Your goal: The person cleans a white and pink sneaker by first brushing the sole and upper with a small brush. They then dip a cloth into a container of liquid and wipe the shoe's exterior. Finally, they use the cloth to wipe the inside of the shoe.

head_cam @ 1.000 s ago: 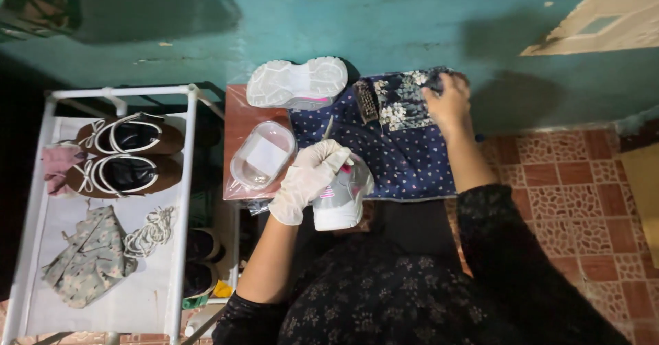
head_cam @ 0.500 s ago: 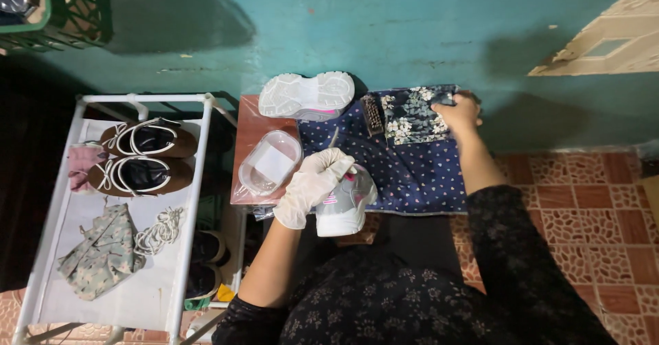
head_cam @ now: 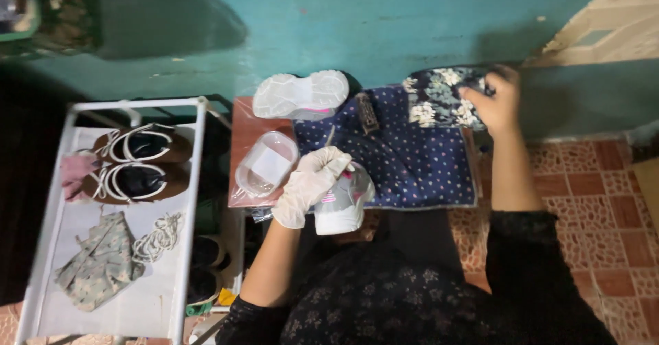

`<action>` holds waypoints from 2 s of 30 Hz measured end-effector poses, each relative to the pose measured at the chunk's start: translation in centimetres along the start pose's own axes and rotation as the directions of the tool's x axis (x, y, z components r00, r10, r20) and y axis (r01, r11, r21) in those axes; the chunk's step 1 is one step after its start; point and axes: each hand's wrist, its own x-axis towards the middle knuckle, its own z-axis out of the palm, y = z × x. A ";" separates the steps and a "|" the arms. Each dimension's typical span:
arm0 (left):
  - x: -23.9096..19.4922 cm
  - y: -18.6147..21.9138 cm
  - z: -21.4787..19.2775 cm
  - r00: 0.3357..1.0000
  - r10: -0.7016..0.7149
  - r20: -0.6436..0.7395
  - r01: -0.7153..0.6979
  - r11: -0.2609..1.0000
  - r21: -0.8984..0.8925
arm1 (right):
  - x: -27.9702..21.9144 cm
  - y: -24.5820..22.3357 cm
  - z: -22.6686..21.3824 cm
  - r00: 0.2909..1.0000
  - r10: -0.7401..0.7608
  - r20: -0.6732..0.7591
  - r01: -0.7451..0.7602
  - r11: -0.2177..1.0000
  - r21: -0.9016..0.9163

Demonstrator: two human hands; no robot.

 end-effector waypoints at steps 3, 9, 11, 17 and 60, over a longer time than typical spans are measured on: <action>0.1 -0.3 -0.3 1.000 -0.016 0.016 0.016 1.000 0.021 | -0.6 -0.8 -0.3 0.972 0.221 0.080 -0.222 0.975 0.002; 1.0 -1.8 -0.7 0.996 0.090 -0.022 -0.092 0.977 -0.194 | -2.3 -9.0 -4.2 0.904 0.399 0.155 -0.425 0.789 0.444; 1.3 -1.9 -1.2 0.986 0.159 0.052 -0.151 0.980 -0.132 | -2.4 -11.0 -6.2 0.955 0.282 0.093 -0.297 0.888 0.351; 1.8 -2.3 -1.2 0.981 0.192 -0.040 -0.196 0.939 -0.284 | -10.7 -11.8 1.0 0.915 -0.208 0.345 0.326 0.885 -0.332; -4.9 4.7 -6.9 0.841 0.287 -0.459 -0.528 0.624 -0.576 | -29.5 -15.7 15.4 0.593 -0.769 0.240 0.733 0.638 0.235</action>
